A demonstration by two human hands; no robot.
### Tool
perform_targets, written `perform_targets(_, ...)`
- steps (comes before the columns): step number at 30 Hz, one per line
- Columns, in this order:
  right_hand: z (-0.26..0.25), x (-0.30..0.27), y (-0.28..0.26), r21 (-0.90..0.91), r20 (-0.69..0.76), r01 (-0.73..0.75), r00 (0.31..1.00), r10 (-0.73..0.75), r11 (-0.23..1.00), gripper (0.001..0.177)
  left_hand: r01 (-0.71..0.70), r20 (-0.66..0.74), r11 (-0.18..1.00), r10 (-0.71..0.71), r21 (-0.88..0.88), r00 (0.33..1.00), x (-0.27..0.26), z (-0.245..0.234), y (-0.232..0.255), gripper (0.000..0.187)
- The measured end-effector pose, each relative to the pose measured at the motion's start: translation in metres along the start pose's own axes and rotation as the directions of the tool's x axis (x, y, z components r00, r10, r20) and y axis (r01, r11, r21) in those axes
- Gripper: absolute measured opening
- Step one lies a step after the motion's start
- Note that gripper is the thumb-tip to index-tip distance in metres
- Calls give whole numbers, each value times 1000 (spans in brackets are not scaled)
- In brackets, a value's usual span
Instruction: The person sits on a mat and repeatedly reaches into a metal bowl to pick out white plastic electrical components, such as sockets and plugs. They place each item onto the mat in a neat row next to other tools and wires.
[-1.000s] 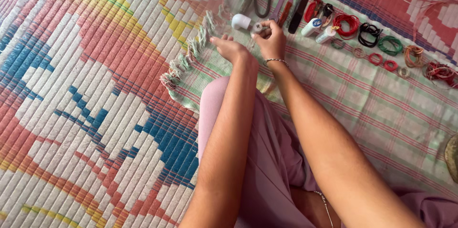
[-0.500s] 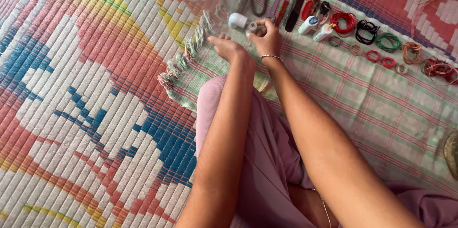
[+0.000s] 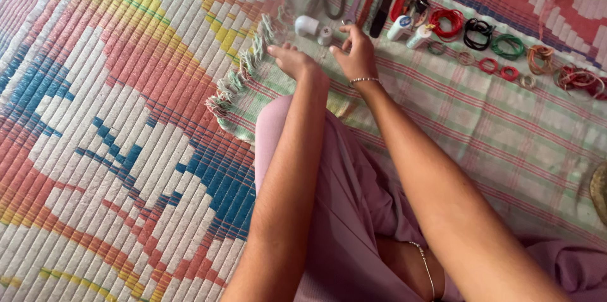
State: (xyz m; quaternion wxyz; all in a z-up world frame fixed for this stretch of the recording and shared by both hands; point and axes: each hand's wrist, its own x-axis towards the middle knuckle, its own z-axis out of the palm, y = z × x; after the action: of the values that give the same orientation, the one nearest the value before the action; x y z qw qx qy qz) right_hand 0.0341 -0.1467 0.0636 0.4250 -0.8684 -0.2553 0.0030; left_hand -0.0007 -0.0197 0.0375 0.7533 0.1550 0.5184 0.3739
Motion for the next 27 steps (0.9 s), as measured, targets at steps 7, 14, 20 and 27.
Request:
perform_targets(7, -120, -72, -13, -404, 227, 363, 929, -292, 840, 57, -399, 543, 790, 102, 466, 834, -7, -8, -12, 71)
perform_targets(14, -257, -146, 24, -492, 150, 277, 961, -233, 825, 59, -909, 680, -78, -638, 408, 360, -22, -27, -78, 54)
perform_targets(20, -362, -224, 58, -484, -55, 50, 995, -88, 874, 69, -986, 737, -93, -656, 136, 163, -75, -25, -149, 50)
perform_targets(27, -486, -308, 64, -606, -289, -138, 956, -55, 783, 73, -764, 514, 63, -704, -642, -490, -253, 7, -309, 24)
